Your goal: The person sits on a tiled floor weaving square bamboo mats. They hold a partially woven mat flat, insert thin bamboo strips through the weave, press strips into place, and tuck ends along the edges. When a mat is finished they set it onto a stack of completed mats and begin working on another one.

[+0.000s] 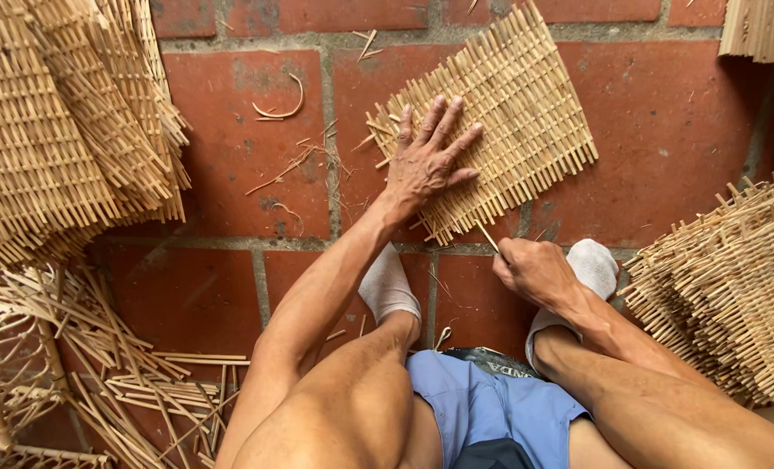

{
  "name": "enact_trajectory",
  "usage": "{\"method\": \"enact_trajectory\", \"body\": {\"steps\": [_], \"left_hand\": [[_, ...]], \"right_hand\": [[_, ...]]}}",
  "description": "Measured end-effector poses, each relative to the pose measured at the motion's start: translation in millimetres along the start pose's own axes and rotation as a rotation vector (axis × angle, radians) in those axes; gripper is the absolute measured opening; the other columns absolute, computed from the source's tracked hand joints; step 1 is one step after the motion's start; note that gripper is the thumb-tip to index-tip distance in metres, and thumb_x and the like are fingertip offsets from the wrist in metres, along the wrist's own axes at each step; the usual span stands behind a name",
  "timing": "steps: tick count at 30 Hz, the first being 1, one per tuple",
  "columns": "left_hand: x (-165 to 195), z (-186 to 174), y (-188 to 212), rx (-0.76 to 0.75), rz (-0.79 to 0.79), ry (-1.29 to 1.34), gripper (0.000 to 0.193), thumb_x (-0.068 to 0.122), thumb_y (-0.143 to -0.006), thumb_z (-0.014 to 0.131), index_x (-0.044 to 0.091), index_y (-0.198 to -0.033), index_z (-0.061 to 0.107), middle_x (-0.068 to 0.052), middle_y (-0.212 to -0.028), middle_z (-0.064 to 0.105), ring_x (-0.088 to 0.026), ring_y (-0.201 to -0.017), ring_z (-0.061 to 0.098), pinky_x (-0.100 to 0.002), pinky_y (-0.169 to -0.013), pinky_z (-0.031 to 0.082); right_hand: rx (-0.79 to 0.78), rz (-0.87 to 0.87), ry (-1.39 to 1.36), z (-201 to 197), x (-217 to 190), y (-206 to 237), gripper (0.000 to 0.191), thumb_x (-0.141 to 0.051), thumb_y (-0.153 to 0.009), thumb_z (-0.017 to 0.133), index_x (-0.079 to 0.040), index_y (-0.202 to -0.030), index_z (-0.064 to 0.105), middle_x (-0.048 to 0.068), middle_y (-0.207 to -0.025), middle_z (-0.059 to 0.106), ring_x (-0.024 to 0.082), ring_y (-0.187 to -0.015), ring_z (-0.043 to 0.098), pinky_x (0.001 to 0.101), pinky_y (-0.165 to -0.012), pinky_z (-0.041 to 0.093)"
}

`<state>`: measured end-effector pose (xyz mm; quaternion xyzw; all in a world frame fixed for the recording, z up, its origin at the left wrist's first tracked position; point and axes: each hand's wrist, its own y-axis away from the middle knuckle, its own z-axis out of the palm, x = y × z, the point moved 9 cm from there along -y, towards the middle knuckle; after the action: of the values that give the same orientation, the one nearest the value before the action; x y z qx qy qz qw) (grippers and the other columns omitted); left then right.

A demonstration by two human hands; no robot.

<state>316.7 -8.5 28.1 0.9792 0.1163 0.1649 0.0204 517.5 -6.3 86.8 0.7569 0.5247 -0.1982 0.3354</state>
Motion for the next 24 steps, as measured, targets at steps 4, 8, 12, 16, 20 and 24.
{"method": "enact_trajectory", "body": {"steps": [4,8,12,16,20,24], "left_hand": [[-2.2,-2.2,4.9,0.063,0.041,-0.04,0.083,0.085,-0.095,0.039,0.04,-0.163,0.033,-0.006,-0.174,0.009,-0.03,-0.16,0.004,-0.061,-0.127,-0.005],[-1.7,-6.5,10.4,0.157,0.074,-0.087,0.08,0.085,-0.097,0.039,0.04,-0.163,0.037,-0.006,-0.174,0.013,-0.028,-0.161,0.007,-0.063,-0.127,-0.005],[-5.7,4.1,9.3,0.051,0.028,-0.012,0.081,0.085,-0.092,0.04,0.04,-0.159,0.039,-0.006,-0.172,0.017,-0.028,-0.159,0.011,-0.062,-0.126,-0.002],[0.0,-9.3,11.0,0.185,0.078,-0.076,0.08,0.086,-0.096,0.04,0.039,-0.161,0.04,-0.007,-0.172,0.017,-0.028,-0.159,0.012,-0.064,-0.126,-0.004],[-0.8,-9.3,11.8,0.151,0.065,-0.074,0.081,0.085,-0.095,0.04,0.039,-0.161,0.04,-0.007,-0.173,0.017,-0.028,-0.16,0.011,-0.064,-0.126,-0.003],[-1.9,-5.8,10.0,0.097,0.043,-0.073,0.08,0.085,-0.096,0.036,0.04,-0.162,0.038,-0.007,-0.173,0.016,-0.029,-0.16,0.01,-0.063,-0.126,-0.004]], "right_hand": [[0.021,-0.076,0.026,7.4,-11.4,-3.1,0.015,-0.01,-0.085,0.065,-0.004,-0.075,0.055,0.015,-0.064,0.063,0.034,-0.055,0.065,0.0459,-0.053,0.054],[-0.06,-0.031,-0.035,28.6,-3.4,-16.7,0.007,-0.007,-0.081,0.062,-0.006,-0.076,0.057,0.014,-0.067,0.067,0.036,-0.058,0.066,0.0482,-0.054,0.054],[-0.093,0.024,-0.097,37.3,3.4,-24.6,0.009,-0.007,-0.082,0.061,-0.005,-0.074,0.056,0.014,-0.065,0.067,0.037,-0.058,0.066,0.0501,-0.056,0.053],[-0.053,0.04,-0.066,30.9,0.5,-29.5,0.014,-0.011,-0.084,0.064,-0.004,-0.074,0.057,0.02,-0.064,0.063,0.041,-0.06,0.064,0.0513,-0.057,0.051],[-0.072,0.001,-0.023,24.4,-6.5,-26.0,0.013,-0.014,-0.082,0.065,-0.005,-0.075,0.06,0.021,-0.065,0.064,0.043,-0.062,0.065,0.0528,-0.057,0.052],[-0.065,-0.061,0.015,25.2,-10.7,-20.7,0.018,-0.016,-0.084,0.065,-0.003,-0.074,0.057,0.02,-0.064,0.064,0.042,-0.061,0.065,0.0529,-0.057,0.052]]}}
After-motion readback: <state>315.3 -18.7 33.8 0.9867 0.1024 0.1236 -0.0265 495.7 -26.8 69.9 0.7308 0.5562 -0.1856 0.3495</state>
